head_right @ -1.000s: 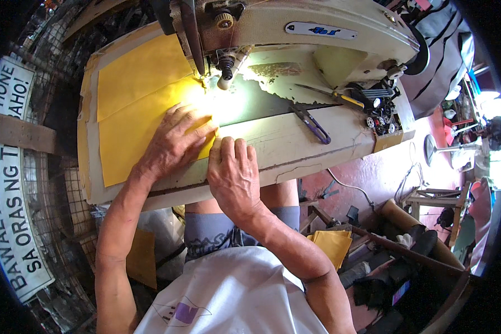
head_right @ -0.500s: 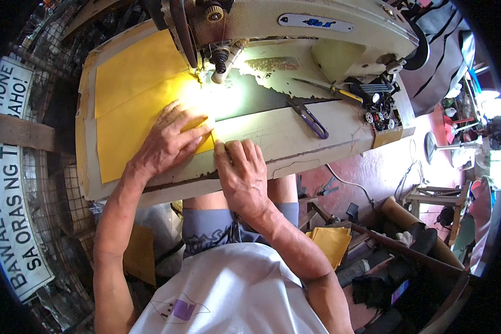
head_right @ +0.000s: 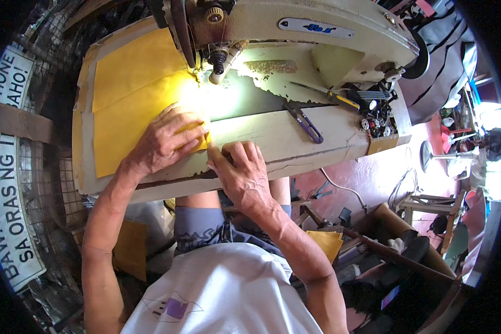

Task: Sewing pieces of yellow leather material together using an industrial sewing machine.

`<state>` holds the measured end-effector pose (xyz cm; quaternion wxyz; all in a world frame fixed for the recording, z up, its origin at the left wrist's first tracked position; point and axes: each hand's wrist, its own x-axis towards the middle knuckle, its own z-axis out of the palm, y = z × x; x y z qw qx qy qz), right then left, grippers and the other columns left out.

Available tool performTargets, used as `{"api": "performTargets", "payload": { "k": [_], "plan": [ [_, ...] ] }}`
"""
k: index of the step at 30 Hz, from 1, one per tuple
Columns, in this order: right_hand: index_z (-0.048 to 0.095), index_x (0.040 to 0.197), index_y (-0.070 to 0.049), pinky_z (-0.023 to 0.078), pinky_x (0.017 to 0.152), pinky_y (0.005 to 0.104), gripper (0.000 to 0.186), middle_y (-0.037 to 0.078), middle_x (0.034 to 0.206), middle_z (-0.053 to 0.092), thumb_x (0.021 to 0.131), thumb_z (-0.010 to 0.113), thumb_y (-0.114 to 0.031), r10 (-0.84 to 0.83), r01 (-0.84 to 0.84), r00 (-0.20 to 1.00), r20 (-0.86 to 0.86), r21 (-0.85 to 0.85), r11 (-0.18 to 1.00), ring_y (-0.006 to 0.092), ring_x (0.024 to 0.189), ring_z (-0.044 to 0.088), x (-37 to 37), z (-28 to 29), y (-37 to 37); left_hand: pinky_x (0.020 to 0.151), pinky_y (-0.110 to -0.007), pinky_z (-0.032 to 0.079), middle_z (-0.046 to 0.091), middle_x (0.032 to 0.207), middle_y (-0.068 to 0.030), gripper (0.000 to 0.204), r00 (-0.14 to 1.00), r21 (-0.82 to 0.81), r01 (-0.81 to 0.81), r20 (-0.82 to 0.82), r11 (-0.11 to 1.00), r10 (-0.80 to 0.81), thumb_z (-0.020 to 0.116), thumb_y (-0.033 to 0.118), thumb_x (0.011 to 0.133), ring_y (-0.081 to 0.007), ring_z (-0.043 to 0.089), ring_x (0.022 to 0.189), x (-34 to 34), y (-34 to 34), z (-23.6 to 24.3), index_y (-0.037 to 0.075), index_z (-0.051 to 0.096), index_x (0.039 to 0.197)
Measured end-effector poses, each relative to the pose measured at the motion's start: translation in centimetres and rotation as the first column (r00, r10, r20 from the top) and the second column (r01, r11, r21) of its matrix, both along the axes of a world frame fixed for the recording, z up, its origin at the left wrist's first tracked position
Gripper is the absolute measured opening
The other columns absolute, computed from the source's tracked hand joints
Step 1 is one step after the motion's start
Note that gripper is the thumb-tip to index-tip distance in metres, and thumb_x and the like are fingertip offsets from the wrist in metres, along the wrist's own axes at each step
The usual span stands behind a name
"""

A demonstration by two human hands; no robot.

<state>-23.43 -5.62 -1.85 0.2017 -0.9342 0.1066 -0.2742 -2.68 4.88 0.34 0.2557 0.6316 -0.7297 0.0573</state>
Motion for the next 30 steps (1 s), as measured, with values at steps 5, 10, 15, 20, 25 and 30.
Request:
{"api": "performTargets", "payload": {
  "k": [5,10,15,20,25,30],
  "plan": [
    [0.068,0.125,-0.009,0.049,0.082,0.0403,0.045,0.008,0.098,0.051,0.081,0.077,-0.013,0.016,-0.016,1.000,-0.025,-0.012,1.000,0.0277,0.091,0.053,-0.1,0.3,-0.1,0.109,-0.047,0.044,0.065,0.119,-0.0070,0.025,1.000,0.024,0.012,0.010,1.000,-0.012,0.069,0.014,0.088,-0.0277,0.061,0.115,0.3,0.2,-0.1,0.011,0.073,0.112],
    [0.068,0.124,-0.006,0.048,0.081,0.0402,0.046,0.008,0.098,0.051,0.080,0.078,-0.013,0.061,-0.062,0.998,-0.034,-0.031,0.998,0.0277,0.091,0.053,-0.1,0.6,-0.5,0.111,-0.047,0.042,0.064,0.122,-0.0068,0.025,0.995,0.073,0.096,0.012,0.993,-0.097,0.070,0.013,0.085,-0.0290,0.058,0.120,1.1,1.0,0.1,0.013,0.074,0.110],
    [0.069,0.120,-0.004,0.049,0.078,0.0411,0.044,0.008,0.095,0.052,0.078,0.078,-0.013,0.101,-0.111,0.989,-0.107,-0.093,0.990,0.0280,0.088,0.056,0.1,1.4,-1.1,0.112,-0.047,0.041,0.065,0.122,-0.0061,0.026,0.994,0.068,0.105,-0.018,0.992,-0.104,0.071,0.014,0.084,-0.0284,0.057,0.122,1.0,0.8,0.4,0.013,0.075,0.110],
    [0.068,0.115,0.000,0.048,0.072,0.0397,0.038,0.008,0.085,0.051,0.079,0.075,-0.009,0.134,-0.150,0.983,-0.124,-0.126,0.981,0.0262,0.079,0.055,1.0,2.2,-2.2,0.115,-0.049,0.039,0.063,0.127,-0.0071,0.028,0.990,0.100,0.140,-0.038,0.985,-0.137,0.070,0.012,0.088,-0.0308,0.054,0.127,1.7,0.1,0.8,0.013,0.073,0.116],
    [0.066,0.120,-0.001,0.046,0.067,0.0378,0.041,0.006,0.080,0.048,0.081,0.074,-0.009,0.145,-0.162,0.981,-0.128,-0.141,0.977,0.0240,0.074,0.052,3.1,2.3,-3.4,0.115,-0.050,0.038,0.063,0.125,-0.0089,0.028,0.994,0.098,0.108,-0.006,0.989,-0.108,0.070,0.012,0.087,-0.0316,0.054,0.128,3.4,-1.2,1.1,0.011,0.072,0.115],
    [0.061,0.124,0.001,0.046,0.077,0.0389,0.041,0.008,0.090,0.052,0.087,0.065,-0.016,0.136,-0.180,0.961,-0.242,-0.172,0.969,0.0250,0.086,0.054,4.8,2.4,-4.2,0.113,-0.046,0.039,0.063,0.121,-0.0069,0.027,0.992,0.047,0.124,-0.018,0.991,-0.123,0.071,0.015,0.084,-0.0273,0.054,0.124,5.6,-2.3,1.0,0.009,0.072,0.111]
  ]
}}
